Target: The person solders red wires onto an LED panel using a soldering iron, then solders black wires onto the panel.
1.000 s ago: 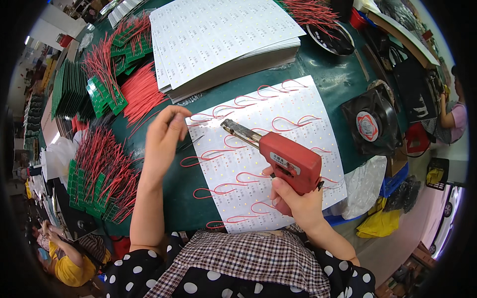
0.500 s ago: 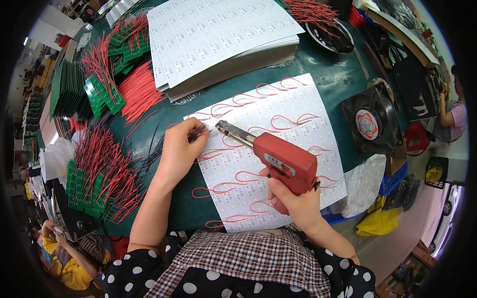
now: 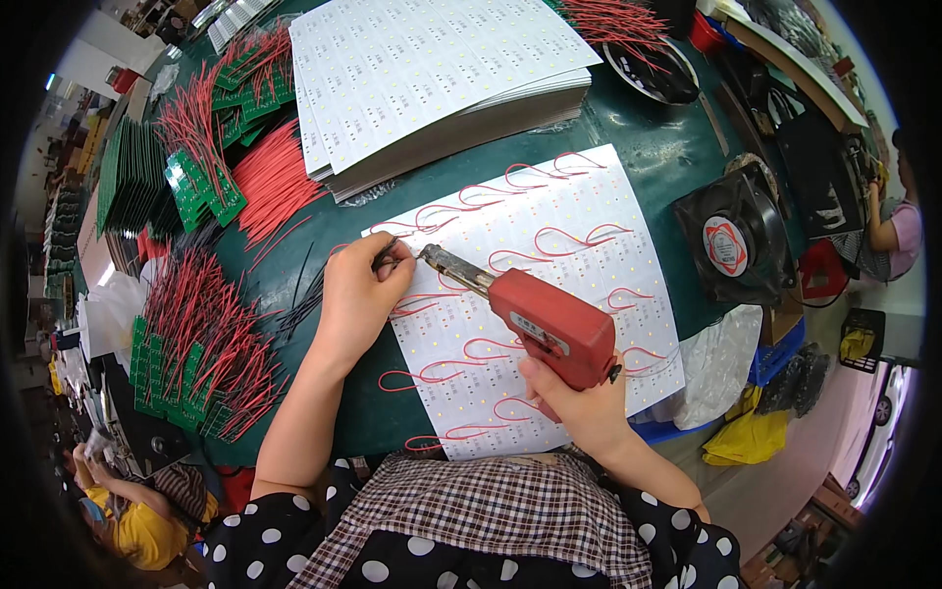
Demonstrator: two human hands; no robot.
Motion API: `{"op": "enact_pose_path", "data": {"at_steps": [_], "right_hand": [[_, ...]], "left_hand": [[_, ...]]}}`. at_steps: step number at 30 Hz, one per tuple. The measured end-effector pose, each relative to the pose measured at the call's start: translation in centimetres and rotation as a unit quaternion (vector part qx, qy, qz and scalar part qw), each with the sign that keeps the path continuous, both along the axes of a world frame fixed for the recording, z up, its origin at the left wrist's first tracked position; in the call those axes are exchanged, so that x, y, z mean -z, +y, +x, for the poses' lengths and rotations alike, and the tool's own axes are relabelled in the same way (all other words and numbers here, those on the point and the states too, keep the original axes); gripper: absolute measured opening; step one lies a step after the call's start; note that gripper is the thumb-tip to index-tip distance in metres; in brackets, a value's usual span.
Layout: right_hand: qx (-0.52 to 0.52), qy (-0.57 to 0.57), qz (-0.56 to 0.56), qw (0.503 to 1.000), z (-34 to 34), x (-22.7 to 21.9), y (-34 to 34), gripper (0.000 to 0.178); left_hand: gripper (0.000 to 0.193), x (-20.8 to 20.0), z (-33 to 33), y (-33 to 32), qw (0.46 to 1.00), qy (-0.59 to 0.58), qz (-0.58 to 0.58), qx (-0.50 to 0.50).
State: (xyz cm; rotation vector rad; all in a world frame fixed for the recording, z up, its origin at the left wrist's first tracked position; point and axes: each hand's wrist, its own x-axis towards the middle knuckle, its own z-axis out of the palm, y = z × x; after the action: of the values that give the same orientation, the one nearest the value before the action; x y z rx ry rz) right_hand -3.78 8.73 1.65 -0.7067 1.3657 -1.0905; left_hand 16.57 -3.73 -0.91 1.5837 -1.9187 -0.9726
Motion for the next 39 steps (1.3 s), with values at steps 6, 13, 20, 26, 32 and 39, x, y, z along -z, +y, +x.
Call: {"op": "enact_pose_path", "data": {"at_steps": [6, 13, 20, 26, 32, 39], "right_hand": [[-0.007, 0.031, 0.029, 0.999, 0.3, -0.3, 0.1, 0.022], [0.013, -0.023, -0.016, 1.000, 0.5, -1.1, 0.1, 0.027], [0.020, -0.005, -0.060, 0.998, -0.4, -1.1, 0.0, 0.028], [0.056, -0.003, -0.087, 0.995, -1.4, -1.2, -0.2, 0.027], [0.043, -0.001, -0.078, 0.996, -1.2, -1.3, -0.5, 0.028], [0.029, -0.006, -0.056, 0.998, -1.2, -1.0, -0.5, 0.027]], "left_hand": [[0.012, -0.2, -0.1, -0.1, 1.000, -0.003, -0.002, -0.001], [0.012, -0.3, -0.1, 0.0, 1.000, -0.003, 0.007, -0.003], [0.016, -1.6, 1.9, -0.1, 0.996, -0.074, -0.048, 0.006], [0.007, -5.4, 4.8, -1.1, 0.998, -0.015, -0.038, -0.041], [0.004, -2.9, 0.3, -0.9, 0.959, 0.277, 0.065, -0.021], [0.012, 0.3, -1.0, -0.5, 0.998, 0.059, 0.010, 0.025]]}}
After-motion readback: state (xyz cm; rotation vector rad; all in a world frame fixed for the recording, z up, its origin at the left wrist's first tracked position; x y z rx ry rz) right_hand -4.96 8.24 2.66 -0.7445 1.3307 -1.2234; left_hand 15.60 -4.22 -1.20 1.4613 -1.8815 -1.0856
